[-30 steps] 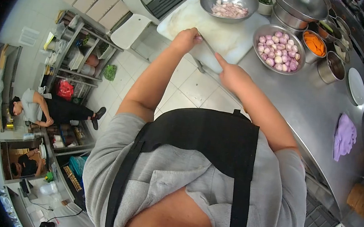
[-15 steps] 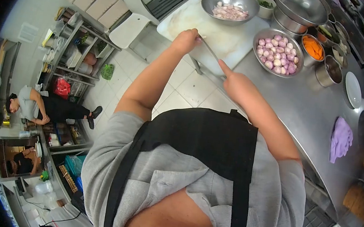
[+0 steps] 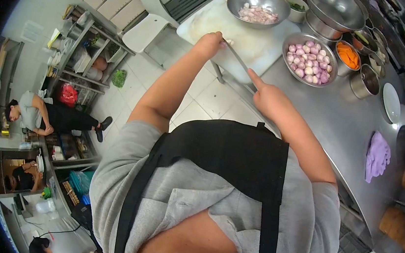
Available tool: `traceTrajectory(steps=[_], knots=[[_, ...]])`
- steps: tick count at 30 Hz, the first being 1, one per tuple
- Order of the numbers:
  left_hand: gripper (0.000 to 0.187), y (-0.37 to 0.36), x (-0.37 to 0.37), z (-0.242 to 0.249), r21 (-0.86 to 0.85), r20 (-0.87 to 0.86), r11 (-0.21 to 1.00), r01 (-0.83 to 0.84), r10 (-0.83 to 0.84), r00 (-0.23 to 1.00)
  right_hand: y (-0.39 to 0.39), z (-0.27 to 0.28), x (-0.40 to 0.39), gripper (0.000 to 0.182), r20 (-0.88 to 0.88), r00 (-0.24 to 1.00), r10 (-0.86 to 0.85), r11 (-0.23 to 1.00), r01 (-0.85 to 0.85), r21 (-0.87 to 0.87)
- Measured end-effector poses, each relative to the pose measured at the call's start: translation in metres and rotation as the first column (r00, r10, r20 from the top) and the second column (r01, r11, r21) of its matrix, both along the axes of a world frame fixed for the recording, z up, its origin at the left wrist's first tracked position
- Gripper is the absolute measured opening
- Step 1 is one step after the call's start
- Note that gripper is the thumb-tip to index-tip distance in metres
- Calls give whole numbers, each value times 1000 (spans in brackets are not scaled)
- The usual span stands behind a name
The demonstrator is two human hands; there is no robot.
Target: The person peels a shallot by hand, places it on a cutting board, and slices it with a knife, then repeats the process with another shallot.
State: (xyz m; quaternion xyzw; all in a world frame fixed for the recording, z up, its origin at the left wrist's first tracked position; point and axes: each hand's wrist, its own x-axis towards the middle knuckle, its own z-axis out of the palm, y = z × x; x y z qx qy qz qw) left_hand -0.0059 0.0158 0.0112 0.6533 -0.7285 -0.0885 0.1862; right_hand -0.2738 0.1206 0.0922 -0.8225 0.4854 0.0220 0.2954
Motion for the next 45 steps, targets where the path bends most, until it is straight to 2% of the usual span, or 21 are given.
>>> traceTrajectory(steps=[3,6,8,9,13,15,18,20,24,27,37,39,43,45], knots=[[18,0,-2,-2,-46,44,999,-5,7,999,-4,-1,0,65,5,999,31,1000,-31,-4],[18,-2,-1,-7,-66,66,998,-2,6,998,-21,-29,12,65,53,998,35,999,-35,-2],[19,-3,0,-13,-42,12,999,-4,5,1000,-33,-46,22,70,111,994,21,999,-17,-44],[21,-2,1,-5,-27,-37,1000,-7,6,999,-33,-40,22,70,115,993,24,999,-18,-50],[20,5,-5,4,12,-33,999,-39,39,999,-17,-23,5,66,53,998,34,999,-34,6],[13,2,-1,-4,-44,-16,999,-16,15,1000,-10,-21,-2,66,34,999,30,999,-30,19],[11,-2,3,-10,-71,-33,997,4,-7,999,-2,-9,-2,65,98,995,7,1000,-6,-9],[11,2,1,-7,-75,-38,997,1,-4,999,1,4,1,65,33,999,8,1000,-9,23],[11,4,-1,-3,-83,-29,996,15,-17,999,-4,-4,2,65,25,1000,4,999,-5,38],[13,4,1,-4,-88,-52,996,19,-23,998,-11,-19,5,68,94,995,19,999,-15,-37],[20,-5,2,-14,-51,51,998,-46,48,998,-33,-33,36,70,32,999,33,999,-32,-35],[22,-6,4,-13,-37,-6,998,-53,53,999,-35,-32,38,70,9,999,34,999,-33,-36],[24,-2,0,-6,-12,12,996,-90,90,996,-27,-40,21,71,27,999,45,999,-44,-25],[22,0,-2,-5,-2,-33,993,-117,116,993,-22,-41,11,71,27,998,48,998,-47,-42]])
